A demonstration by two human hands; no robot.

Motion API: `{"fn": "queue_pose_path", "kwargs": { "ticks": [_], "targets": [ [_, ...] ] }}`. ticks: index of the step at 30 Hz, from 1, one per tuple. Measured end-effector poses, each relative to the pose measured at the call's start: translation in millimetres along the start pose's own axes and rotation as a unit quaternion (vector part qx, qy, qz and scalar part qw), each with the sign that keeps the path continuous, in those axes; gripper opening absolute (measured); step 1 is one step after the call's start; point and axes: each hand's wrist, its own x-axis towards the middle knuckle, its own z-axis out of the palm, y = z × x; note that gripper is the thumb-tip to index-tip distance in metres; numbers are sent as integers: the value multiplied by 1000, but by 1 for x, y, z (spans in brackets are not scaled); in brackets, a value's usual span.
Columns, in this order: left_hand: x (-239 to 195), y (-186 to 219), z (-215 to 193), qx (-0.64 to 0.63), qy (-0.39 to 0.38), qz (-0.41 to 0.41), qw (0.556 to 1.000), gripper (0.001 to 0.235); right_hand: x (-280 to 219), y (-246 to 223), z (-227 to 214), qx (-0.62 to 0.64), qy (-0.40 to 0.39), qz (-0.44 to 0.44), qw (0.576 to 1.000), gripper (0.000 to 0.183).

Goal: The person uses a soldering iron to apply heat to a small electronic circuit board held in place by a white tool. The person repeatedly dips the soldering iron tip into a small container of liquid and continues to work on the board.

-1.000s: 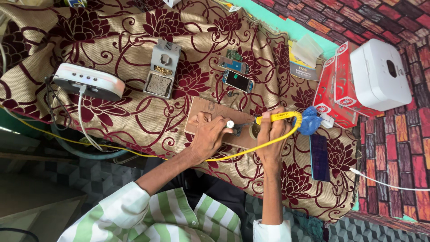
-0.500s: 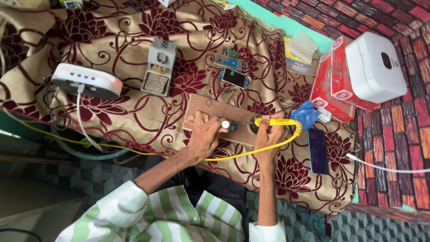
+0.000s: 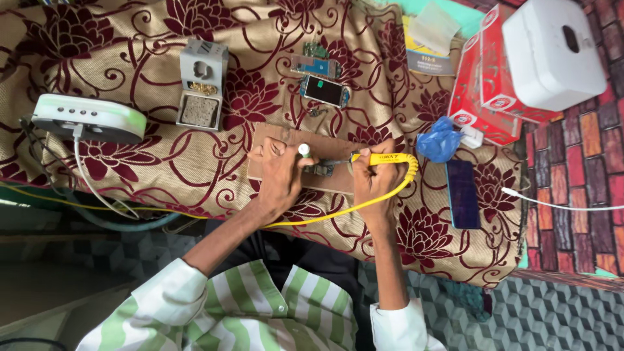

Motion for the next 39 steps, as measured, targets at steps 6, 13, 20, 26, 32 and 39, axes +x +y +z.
{"fn": "queue_pose_path", "kwargs": {
  "ticks": [6,13,20,26,32,39],
  "targets": [
    [1,10,-4,14,13,1,1000,15,1,-2,-5,-24,-24,-41,999,25],
    [-10,2,-4,6,-29,-9,1000,31,-2,-2,-5,45,-49,-5,998,22],
    [-28,-8,0,77,-70,111,988,47,-13,-2,2,20,-37,-15,999,21],
    [-28,-7,1,-103,-65,-86,989,40,-17,-7,8,-36,-56,89,994,25],
    [-19,-2,-7,15,-53,-59,997,49,-13,-12,1,-55,-38,42,997,26],
    [-18,-2,-5,-52,-57,-97,992,48,-7,-19,-5,-12,-55,77,995,23]
  ]
}}
